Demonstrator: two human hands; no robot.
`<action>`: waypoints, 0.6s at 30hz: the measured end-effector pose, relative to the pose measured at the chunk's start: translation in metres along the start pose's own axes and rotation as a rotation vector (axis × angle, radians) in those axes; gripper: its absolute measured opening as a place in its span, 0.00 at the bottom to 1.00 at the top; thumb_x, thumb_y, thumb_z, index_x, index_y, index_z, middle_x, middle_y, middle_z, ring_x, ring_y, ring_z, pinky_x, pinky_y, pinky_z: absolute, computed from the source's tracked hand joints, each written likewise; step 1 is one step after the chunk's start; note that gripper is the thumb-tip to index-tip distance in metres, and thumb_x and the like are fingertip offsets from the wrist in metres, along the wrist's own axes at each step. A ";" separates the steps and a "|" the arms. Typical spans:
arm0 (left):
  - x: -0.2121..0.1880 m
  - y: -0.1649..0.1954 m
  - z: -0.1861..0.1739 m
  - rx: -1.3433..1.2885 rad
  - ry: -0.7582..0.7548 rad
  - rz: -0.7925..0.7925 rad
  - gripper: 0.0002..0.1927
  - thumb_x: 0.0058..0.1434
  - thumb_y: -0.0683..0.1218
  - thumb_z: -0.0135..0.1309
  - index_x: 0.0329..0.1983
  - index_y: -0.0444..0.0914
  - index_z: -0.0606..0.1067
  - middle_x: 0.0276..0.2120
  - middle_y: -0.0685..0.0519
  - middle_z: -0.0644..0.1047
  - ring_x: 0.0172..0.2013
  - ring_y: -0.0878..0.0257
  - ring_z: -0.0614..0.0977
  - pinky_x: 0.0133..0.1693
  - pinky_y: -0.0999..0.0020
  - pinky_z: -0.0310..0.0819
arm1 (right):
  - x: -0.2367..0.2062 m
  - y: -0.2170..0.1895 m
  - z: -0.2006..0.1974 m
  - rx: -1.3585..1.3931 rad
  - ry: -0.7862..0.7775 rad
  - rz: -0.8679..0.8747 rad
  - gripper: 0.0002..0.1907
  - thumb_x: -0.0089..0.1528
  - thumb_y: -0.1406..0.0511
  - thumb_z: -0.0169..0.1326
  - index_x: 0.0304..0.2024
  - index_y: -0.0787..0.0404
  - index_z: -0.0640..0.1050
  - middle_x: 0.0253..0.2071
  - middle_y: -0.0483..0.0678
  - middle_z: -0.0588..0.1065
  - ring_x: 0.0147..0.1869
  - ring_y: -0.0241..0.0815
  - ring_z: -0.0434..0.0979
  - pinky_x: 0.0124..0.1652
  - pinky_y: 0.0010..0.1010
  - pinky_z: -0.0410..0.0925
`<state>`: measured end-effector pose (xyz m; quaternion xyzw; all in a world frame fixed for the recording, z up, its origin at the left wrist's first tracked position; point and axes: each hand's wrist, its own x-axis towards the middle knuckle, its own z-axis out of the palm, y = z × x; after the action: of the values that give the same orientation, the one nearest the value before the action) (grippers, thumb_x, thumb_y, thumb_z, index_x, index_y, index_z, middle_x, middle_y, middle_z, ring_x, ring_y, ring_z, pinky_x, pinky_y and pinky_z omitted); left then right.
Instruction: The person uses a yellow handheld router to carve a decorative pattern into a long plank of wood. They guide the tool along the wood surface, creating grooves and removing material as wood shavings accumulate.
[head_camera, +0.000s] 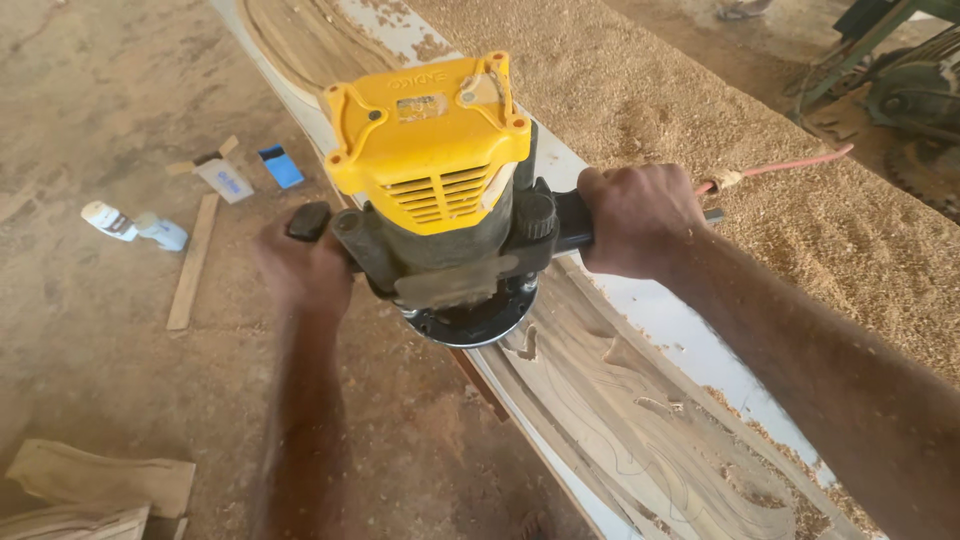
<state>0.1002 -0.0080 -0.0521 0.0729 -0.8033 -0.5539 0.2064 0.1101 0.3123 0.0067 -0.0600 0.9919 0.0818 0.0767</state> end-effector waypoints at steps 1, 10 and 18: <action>0.001 0.000 0.001 0.011 0.023 0.019 0.08 0.58 0.42 0.61 0.35 0.31 0.78 0.27 0.50 0.80 0.25 0.63 0.80 0.25 0.67 0.75 | 0.001 -0.001 -0.002 -0.004 0.010 -0.004 0.13 0.57 0.61 0.59 0.45 0.51 0.76 0.30 0.43 0.75 0.30 0.39 0.75 0.32 0.35 0.72; 0.018 -0.002 0.003 0.058 0.062 0.080 0.08 0.59 0.41 0.61 0.32 0.30 0.78 0.26 0.46 0.80 0.26 0.61 0.79 0.29 0.62 0.74 | 0.023 -0.005 -0.006 -0.033 0.128 -0.062 0.14 0.55 0.59 0.59 0.43 0.53 0.76 0.29 0.45 0.76 0.31 0.43 0.78 0.35 0.40 0.72; 0.048 0.001 0.008 0.132 0.089 0.013 0.06 0.56 0.40 0.62 0.33 0.31 0.79 0.27 0.46 0.81 0.25 0.59 0.81 0.30 0.62 0.76 | 0.056 -0.010 -0.008 -0.032 0.167 -0.056 0.13 0.58 0.55 0.59 0.42 0.51 0.76 0.28 0.44 0.77 0.30 0.42 0.77 0.35 0.39 0.71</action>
<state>0.0536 -0.0177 -0.0414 0.1056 -0.8287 -0.4944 0.2403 0.0551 0.2956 0.0037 -0.0953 0.9914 0.0900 -0.0051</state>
